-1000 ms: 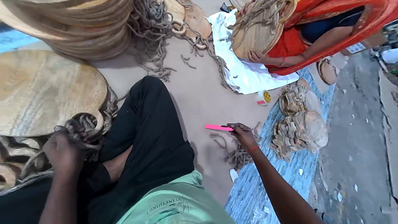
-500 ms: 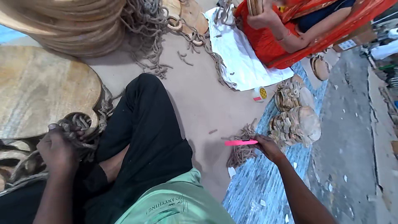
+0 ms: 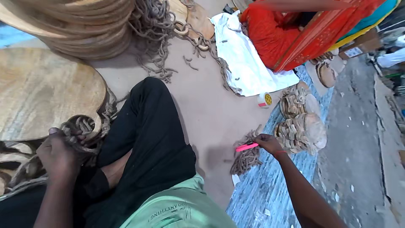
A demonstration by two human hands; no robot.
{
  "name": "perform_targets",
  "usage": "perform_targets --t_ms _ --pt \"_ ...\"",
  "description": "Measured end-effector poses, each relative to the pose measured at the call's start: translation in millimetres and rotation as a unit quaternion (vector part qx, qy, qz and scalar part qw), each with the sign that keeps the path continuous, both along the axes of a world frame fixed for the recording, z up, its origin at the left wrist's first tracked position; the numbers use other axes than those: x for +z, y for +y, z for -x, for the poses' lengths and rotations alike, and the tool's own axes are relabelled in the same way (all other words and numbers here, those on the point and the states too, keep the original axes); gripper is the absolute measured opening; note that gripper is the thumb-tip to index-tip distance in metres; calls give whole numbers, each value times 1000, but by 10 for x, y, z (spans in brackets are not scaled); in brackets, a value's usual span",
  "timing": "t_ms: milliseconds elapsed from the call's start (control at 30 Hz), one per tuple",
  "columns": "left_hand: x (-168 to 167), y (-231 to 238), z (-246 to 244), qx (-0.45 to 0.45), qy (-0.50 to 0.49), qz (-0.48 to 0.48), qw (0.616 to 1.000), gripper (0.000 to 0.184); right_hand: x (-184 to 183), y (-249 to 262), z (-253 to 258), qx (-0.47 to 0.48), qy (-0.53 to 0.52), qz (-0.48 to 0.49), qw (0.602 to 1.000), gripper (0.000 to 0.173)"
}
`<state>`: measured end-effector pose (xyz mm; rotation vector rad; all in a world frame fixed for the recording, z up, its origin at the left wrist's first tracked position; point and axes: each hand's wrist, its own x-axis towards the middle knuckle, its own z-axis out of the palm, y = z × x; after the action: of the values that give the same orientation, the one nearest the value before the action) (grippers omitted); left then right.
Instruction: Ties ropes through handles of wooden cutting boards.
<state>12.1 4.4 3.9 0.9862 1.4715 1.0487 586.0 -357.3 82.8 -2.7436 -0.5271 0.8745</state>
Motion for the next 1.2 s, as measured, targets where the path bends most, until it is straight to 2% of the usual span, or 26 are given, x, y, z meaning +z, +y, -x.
perform_targets --t_ms 67,133,233,300,400,500,700,800,900,1000,1100,1200 --pt "-43 6 13 -8 2 8 1000 42 59 -214 -73 -109 -48 -94 988 13" --pt "-76 -2 38 -18 -1 22 1000 42 73 -296 -126 -227 -123 -196 946 19" --pt "-75 4 45 -21 0 29 999 41 40 -236 -231 -348 -194 -245 884 29" --pt "-3 -23 18 -8 2 33 999 42 -22 -128 -282 -376 -220 -231 870 27" --pt "33 -45 32 2 1 27 1000 42 -129 71 -287 -378 -210 -187 882 32" --pt "38 -55 44 15 2 22 1000 41 -240 195 -278 -359 -186 -214 889 27" --pt "-161 -44 135 7 16 23 1000 40 -275 35 -363 -350 -190 -211 893 24" --pt "-165 -38 128 8 14 23 1000 41 -239 -155 -351 -362 -272 -134 882 23" --pt "-151 -40 111 9 13 23 1000 41 -130 -305 -281 -349 -322 13 880 30" --pt "-123 -48 101 3 11 24 1000 41 -93 -432 -237 -333 -333 59 880 29" --pt "-133 -43 117 -4 11 23 1000 41 -38 -435 -208 -357 -347 32 867 29" --pt "-17 -43 63 0 18 14 1000 41 60 -226 -184 -325 -354 -60 875 30"
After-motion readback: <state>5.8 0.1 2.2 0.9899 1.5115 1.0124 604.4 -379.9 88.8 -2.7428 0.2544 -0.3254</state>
